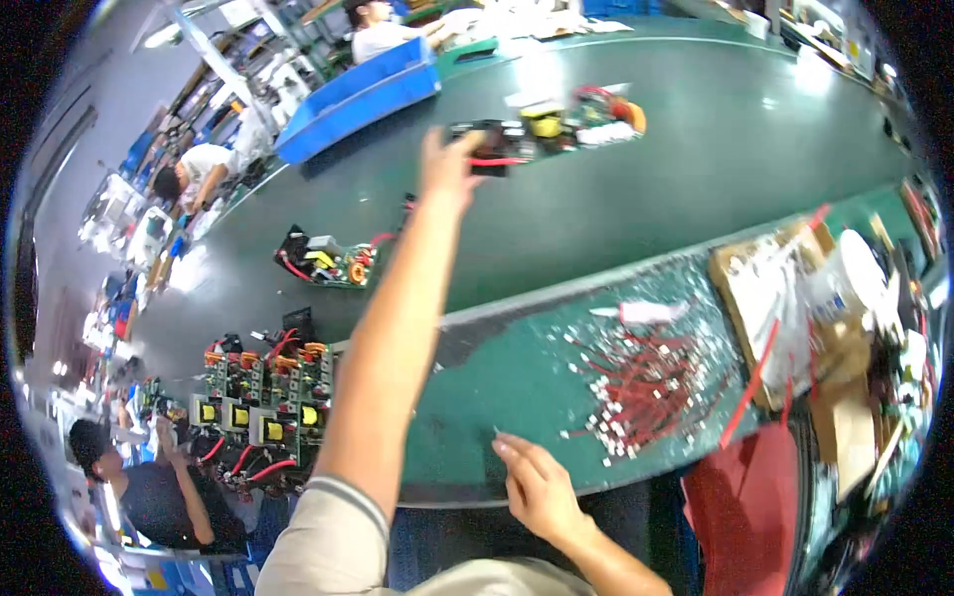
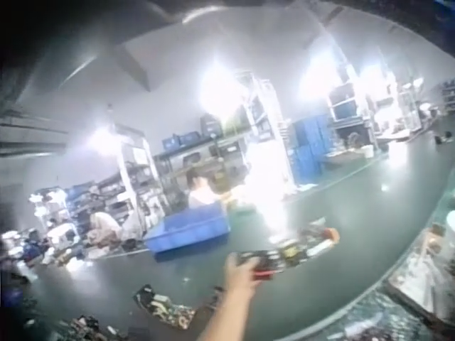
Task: Apply adhesive and mount cooling fans onto printed circuit boards at an industrial workbench.
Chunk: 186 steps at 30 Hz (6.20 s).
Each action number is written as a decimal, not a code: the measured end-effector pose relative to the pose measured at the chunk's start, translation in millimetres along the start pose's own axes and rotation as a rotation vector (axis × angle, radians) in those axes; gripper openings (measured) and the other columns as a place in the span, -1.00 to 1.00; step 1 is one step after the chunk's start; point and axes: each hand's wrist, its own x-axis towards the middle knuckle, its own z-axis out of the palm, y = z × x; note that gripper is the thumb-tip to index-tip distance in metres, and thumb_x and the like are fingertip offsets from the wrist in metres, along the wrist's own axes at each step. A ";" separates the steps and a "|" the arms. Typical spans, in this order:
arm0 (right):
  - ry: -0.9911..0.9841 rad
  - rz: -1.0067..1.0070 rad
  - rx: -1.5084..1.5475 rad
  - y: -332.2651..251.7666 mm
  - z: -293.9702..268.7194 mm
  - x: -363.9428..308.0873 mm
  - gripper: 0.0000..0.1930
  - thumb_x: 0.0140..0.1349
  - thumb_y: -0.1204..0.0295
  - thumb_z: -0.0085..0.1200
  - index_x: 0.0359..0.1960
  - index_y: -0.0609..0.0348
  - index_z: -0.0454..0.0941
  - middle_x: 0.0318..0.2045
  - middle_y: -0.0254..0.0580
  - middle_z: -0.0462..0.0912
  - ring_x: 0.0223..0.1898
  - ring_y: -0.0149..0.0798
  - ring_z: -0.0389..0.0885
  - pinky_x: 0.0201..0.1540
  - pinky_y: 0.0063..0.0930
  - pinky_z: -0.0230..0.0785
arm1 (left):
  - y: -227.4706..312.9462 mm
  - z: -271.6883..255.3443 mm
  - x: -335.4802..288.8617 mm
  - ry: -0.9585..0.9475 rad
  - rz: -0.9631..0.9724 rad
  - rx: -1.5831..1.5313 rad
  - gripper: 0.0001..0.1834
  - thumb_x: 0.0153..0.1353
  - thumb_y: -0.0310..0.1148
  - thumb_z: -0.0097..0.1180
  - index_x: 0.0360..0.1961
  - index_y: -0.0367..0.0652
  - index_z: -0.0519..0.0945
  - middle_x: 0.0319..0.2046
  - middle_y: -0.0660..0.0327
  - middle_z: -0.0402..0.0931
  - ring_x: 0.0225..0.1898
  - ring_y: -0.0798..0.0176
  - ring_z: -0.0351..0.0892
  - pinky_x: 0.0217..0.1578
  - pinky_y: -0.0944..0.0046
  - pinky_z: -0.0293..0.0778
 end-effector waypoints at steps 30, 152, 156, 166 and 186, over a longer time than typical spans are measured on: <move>0.055 0.204 0.145 18.4 14.2 3.9 -0.74 0.29 0.65 0.02 0.01 0.41 0.51 -0.24 -0.02 0.72 -0.25 -0.23 0.72 -0.14 -0.40 0.57 | 205.7 -243.9 -71.7 0.175 0.656 1.760 -0.09 0.00 -0.52 0.30 0.40 0.25 0.24 -0.03 0.05 0.61 -0.03 -0.14 0.60 -0.04 -0.03 0.49; -0.954 0.509 0.157 83.5 -16.0 216.9 -0.77 0.10 0.41 0.21 -0.25 0.28 0.70 -0.40 -0.27 0.69 -0.37 -0.40 0.60 -0.32 -0.47 0.44 | 7.9 -113.5 -218.9 -0.074 -0.170 0.539 -0.72 0.37 -0.23 0.16 -0.10 -0.25 0.63 -0.30 0.42 0.53 -0.30 0.56 0.37 -0.26 0.50 0.30; -0.945 0.475 0.130 83.5 -15.3 213.4 -0.77 0.09 0.42 0.17 -0.26 0.30 0.69 -0.39 -0.25 0.69 -0.39 -0.40 0.61 -0.33 -0.47 0.43 | 5.8 -115.6 -219.8 -0.093 -0.170 0.516 -0.72 0.37 -0.23 0.16 -0.09 -0.25 0.62 -0.28 0.42 0.54 -0.28 0.56 0.38 -0.24 0.51 0.30; -0.857 0.402 0.040 79.7 -9.8 202.2 -0.78 0.07 0.48 0.11 -0.27 0.37 0.63 -0.40 -0.14 0.69 -0.39 -0.31 0.61 -0.28 -0.42 0.44 | 6.2 -114.5 -221.6 -0.101 -0.130 0.473 -0.71 0.36 -0.23 0.18 -0.10 -0.25 0.63 -0.34 0.44 0.48 -0.32 0.57 0.34 -0.28 0.49 0.28; -0.390 0.129 -0.129 67.5 0.0 163.8 -0.73 0.02 0.55 0.13 -0.19 0.33 0.54 -0.45 0.08 0.62 -0.36 0.08 0.63 -0.23 -0.19 0.46 | 1.0 -113.2 -235.1 0.004 0.075 0.667 -0.63 0.37 -0.16 0.16 -0.06 -0.29 0.58 -0.20 0.16 0.62 -0.23 0.35 0.57 -0.15 0.35 0.47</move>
